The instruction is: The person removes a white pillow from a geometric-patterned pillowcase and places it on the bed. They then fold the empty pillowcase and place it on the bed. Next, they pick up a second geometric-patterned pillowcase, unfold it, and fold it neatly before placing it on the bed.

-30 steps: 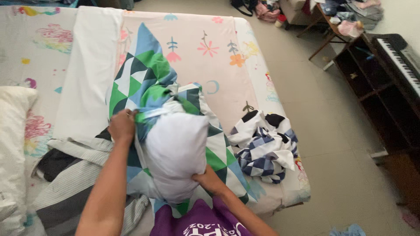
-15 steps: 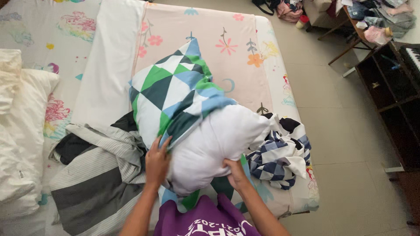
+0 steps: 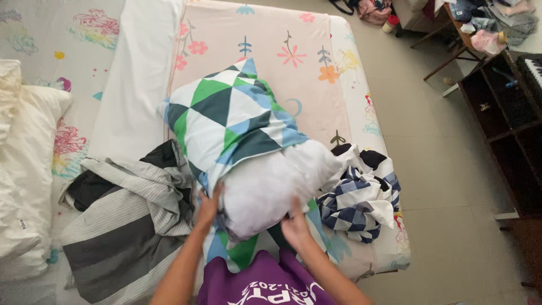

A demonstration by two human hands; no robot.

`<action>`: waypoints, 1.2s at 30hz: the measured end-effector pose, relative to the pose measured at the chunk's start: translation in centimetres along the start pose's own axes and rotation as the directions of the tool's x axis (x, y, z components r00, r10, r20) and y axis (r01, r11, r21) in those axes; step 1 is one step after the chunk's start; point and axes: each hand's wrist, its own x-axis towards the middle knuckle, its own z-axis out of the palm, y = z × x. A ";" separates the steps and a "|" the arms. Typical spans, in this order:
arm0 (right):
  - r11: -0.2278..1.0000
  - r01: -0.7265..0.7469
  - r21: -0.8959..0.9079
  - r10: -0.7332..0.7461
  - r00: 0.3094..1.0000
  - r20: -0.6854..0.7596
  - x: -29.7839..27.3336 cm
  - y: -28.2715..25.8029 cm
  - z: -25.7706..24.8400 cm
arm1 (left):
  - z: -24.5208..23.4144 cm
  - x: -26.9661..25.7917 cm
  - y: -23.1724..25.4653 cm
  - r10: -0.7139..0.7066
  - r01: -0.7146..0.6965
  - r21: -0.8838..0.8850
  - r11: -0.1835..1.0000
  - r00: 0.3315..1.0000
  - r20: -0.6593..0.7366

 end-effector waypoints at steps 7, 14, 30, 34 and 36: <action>0.906 -0.403 -0.129 0.395 0.915 -0.085 -2.4 1.8 4.8 | 1.3 -6.5 0.4 0.156 -0.155 0.022 0.988 0.986 -0.059; 0.878 -0.470 -0.093 0.468 0.883 -0.047 -0.2 0.1 7.3 | 0.5 -10.7 1.8 0.548 -0.547 0.075 0.834 0.804 -0.233; 0.804 -0.248 -0.541 0.444 0.855 0.267 0.1 -7.3 2.5 | -4.9 8.5 8.4 0.345 -0.524 -0.200 0.828 0.756 -0.556; 0.657 -0.245 -0.713 0.521 0.831 0.195 -1.4 -12.1 -0.8 | -11.4 14.9 13.0 0.184 -0.590 -0.665 0.457 0.795 -0.578; 0.652 -0.221 -0.726 0.457 0.878 0.143 -2.5 -15.2 -0.4 | -13.6 15.1 13.3 0.084 -0.535 -0.657 0.531 0.805 -0.587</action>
